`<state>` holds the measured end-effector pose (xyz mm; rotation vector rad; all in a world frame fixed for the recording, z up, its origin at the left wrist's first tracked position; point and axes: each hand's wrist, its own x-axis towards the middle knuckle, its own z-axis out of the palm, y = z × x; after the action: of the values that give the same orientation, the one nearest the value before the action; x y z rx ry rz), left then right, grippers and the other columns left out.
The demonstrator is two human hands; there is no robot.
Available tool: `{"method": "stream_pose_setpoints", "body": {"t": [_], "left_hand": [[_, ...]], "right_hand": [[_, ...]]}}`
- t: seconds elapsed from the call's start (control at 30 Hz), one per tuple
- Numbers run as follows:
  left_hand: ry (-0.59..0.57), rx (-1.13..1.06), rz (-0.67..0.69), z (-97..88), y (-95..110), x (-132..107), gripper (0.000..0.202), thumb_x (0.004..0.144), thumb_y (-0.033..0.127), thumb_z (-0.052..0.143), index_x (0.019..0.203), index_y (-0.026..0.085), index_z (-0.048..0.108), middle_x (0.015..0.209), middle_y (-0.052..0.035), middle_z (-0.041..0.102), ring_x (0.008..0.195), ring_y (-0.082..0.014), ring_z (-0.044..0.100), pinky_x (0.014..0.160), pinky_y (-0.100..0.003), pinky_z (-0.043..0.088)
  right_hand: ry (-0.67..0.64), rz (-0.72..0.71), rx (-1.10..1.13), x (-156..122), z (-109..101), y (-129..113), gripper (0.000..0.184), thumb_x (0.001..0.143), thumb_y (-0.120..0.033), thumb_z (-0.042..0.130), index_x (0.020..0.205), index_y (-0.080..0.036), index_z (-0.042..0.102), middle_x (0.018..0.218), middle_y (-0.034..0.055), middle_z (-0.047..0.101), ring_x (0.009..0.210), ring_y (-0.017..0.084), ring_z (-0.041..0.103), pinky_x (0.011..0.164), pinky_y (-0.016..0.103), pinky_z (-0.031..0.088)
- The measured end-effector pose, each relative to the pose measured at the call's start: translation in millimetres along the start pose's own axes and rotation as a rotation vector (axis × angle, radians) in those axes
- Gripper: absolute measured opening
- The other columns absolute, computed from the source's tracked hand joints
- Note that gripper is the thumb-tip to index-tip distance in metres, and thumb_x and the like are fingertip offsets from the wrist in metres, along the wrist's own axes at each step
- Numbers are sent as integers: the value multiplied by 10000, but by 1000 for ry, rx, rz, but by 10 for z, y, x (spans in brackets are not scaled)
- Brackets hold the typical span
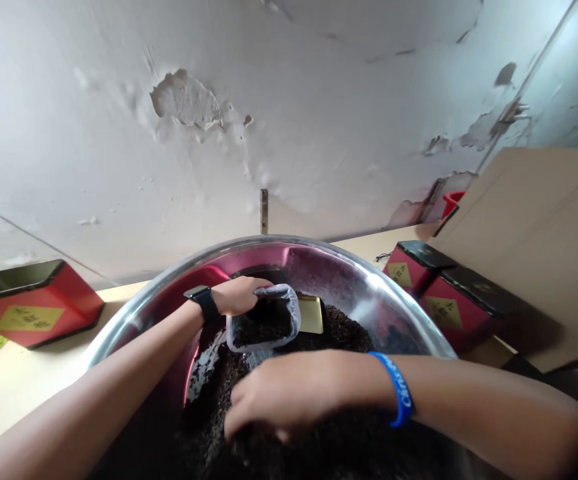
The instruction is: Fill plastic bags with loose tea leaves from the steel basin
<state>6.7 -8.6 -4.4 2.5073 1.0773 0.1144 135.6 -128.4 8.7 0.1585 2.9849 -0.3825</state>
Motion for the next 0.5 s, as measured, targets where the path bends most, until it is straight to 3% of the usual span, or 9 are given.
{"method": "stream_pose_setpoints", "body": {"t": [0.13, 0.23, 0.33, 0.5], "left_hand": [[-20, -7, 26, -30, 32, -10, 437, 727, 155, 430, 1156, 190, 508, 1100, -54, 591, 976, -205, 535, 815, -265, 404], [-11, -8, 83, -31, 18, 3, 399, 741, 158, 423, 1125, 177, 528, 1073, -58, 602, 953, -191, 543, 811, -253, 401], [41, -6, 55, -11, -20, 21, 377, 753, 143, 393, 1096, 183, 545, 1073, -56, 602, 943, -184, 546, 815, -253, 397], [29, -1, 67, 19, -87, 38, 380, 763, 157, 391, 1109, 232, 531, 1087, -21, 597, 940, -186, 545, 800, -263, 413]], "right_hand": [[392, 264, -27, -207, -114, 418, 283, 758, -70, 433, 1003, -148, 550, 945, 39, 586, 870, 119, 517, 769, 220, 397], [442, 494, -209, -266, -49, 638, 216, 785, -128, 427, 940, -140, 578, 940, 73, 577, 868, 163, 520, 765, 293, 404], [434, 538, -302, -237, 0, 561, 193, 800, -187, 436, 915, -140, 584, 931, 88, 572, 906, 195, 506, 787, 341, 388], [442, 412, -172, -133, 29, 215, 228, 854, -274, 359, 886, -171, 561, 872, 47, 575, 813, 146, 517, 733, 282, 395]]}}
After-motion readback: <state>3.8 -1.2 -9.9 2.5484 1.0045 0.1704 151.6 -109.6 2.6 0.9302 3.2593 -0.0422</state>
